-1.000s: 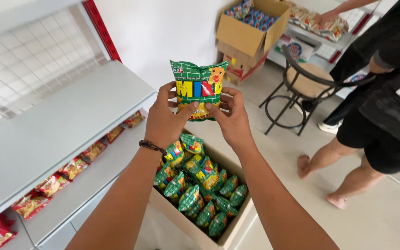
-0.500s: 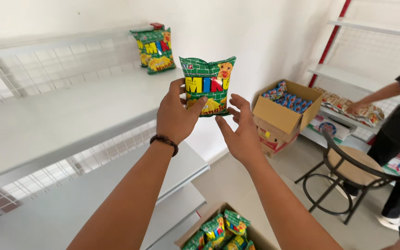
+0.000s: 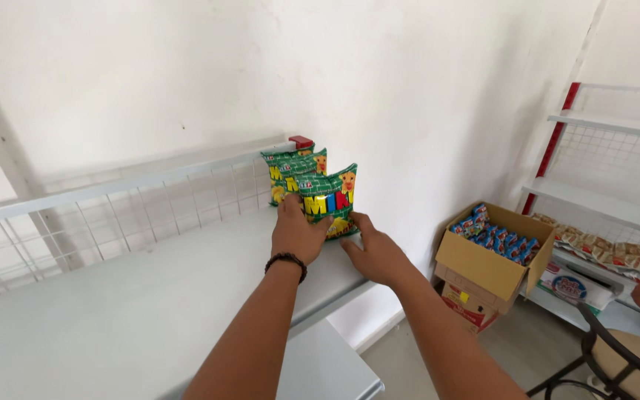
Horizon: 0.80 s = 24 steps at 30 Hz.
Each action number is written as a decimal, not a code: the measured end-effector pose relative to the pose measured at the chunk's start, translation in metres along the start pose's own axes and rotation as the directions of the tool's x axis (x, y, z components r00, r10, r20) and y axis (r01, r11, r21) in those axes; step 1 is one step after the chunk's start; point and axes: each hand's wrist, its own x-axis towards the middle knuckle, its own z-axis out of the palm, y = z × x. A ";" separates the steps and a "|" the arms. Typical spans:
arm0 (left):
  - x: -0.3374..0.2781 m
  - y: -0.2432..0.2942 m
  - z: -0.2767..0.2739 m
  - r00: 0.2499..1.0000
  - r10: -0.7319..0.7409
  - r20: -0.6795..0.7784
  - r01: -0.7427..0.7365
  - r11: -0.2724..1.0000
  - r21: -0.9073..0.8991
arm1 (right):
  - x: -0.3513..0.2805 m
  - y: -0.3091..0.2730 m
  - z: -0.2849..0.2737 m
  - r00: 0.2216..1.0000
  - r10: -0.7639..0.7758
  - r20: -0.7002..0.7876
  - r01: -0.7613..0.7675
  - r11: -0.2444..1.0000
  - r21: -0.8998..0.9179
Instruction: The person takes small snack bags from a cardboard box one by one and arranges them in rows on a store shelf.
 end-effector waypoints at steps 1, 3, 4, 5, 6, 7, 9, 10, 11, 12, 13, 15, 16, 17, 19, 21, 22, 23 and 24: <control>0.006 -0.006 0.001 1.000 -0.018 0.008 0.018 1.000 -0.003 | 0.008 0.000 0.003 0.999 0.003 0.034 -0.002 0.999 -0.034; 0.010 -0.009 0.003 1.000 -0.016 -0.005 0.016 1.000 -0.027 | 0.021 -0.001 0.005 0.999 -0.002 0.038 0.004 0.999 -0.049; 0.010 -0.012 0.005 1.000 -0.020 -0.007 0.020 0.999 -0.049 | 0.025 0.001 0.008 0.999 0.003 0.048 0.000 0.998 -0.062; 0.012 -0.013 0.006 1.000 -0.023 -0.008 0.023 0.998 -0.050 | 0.032 0.003 0.011 0.999 0.003 0.051 0.000 0.998 -0.063; 0.014 -0.015 0.008 1.000 -0.023 -0.015 0.022 0.999 -0.047 | 0.038 0.006 0.013 0.998 -0.009 0.056 0.015 0.994 -0.107; 0.014 -0.017 0.010 0.999 -0.027 -0.019 0.026 0.999 -0.043 | 0.042 0.010 0.017 0.998 -0.018 0.066 0.027 0.988 -0.151; 0.017 -0.021 0.011 0.999 -0.034 -0.031 0.033 0.999 -0.038 | 0.047 0.009 0.019 0.997 -0.009 0.072 0.023 0.982 -0.186; 0.017 -0.023 0.011 0.998 -0.034 -0.046 0.032 0.999 -0.032 | 0.048 0.008 0.020 0.997 -0.005 0.071 0.020 0.975 -0.220; 0.017 -0.024 0.010 0.998 -0.035 -0.043 0.033 0.999 -0.034 | 0.049 0.008 0.021 0.997 -0.001 0.071 0.016 0.975 -0.221; 0.017 -0.025 0.009 0.998 -0.044 -0.045 0.043 0.998 -0.041 | 0.049 0.008 0.022 0.998 -0.005 0.061 0.018 0.977 -0.213; 0.016 -0.025 0.008 0.998 -0.052 -0.046 0.050 0.998 -0.049 | 0.049 0.008 0.022 0.999 -0.009 0.049 0.018 0.979 -0.204; 0.023 -0.032 0.013 0.997 -0.059 -0.056 0.056 0.997 -0.059 | 0.048 0.008 0.021 0.999 -0.020 0.026 0.024 0.984 -0.176; 0.026 -0.037 0.016 0.995 -0.068 -0.071 0.063 0.996 -0.068 | 0.047 0.009 0.022 0.999 -0.037 0.003 0.037 0.988 -0.148; 0.024 -0.036 0.012 0.995 -0.072 -0.062 0.068 0.995 -0.071 | 0.044 0.006 0.020 1.000 -0.028 0.007 0.028 0.988 -0.150; 0.018 -0.033 0.011 0.993 -0.077 -0.090 0.069 0.994 -0.081 | 0.034 0.006 0.016 0.996 -0.027 -0.080 0.026 1.000 -0.013; 0.019 -0.030 0.005 0.990 -0.018 -0.140 0.005 0.996 -0.094 | 0.023 0.002 0.007 0.988 -0.057 -0.144 0.064 0.997 0.045; 0.017 -0.031 0.007 0.975 0.043 -0.217 -0.066 0.993 -0.099 | 0.015 0.003 0.005 0.970 -0.104 -0.218 0.128 0.987 0.097; 0.019 -0.037 0.005 0.985 0.019 -0.170 -0.038 0.994 -0.106 | 0.002 0.010 0.003 0.979 -0.057 -0.196 0.078 0.992 0.101; 0.022 -0.045 0.005 0.967 0.075 -0.242 -0.099 0.991 -0.091 | -0.012 0.018 0.001 0.955 -0.129 -0.266 0.165 0.979 0.119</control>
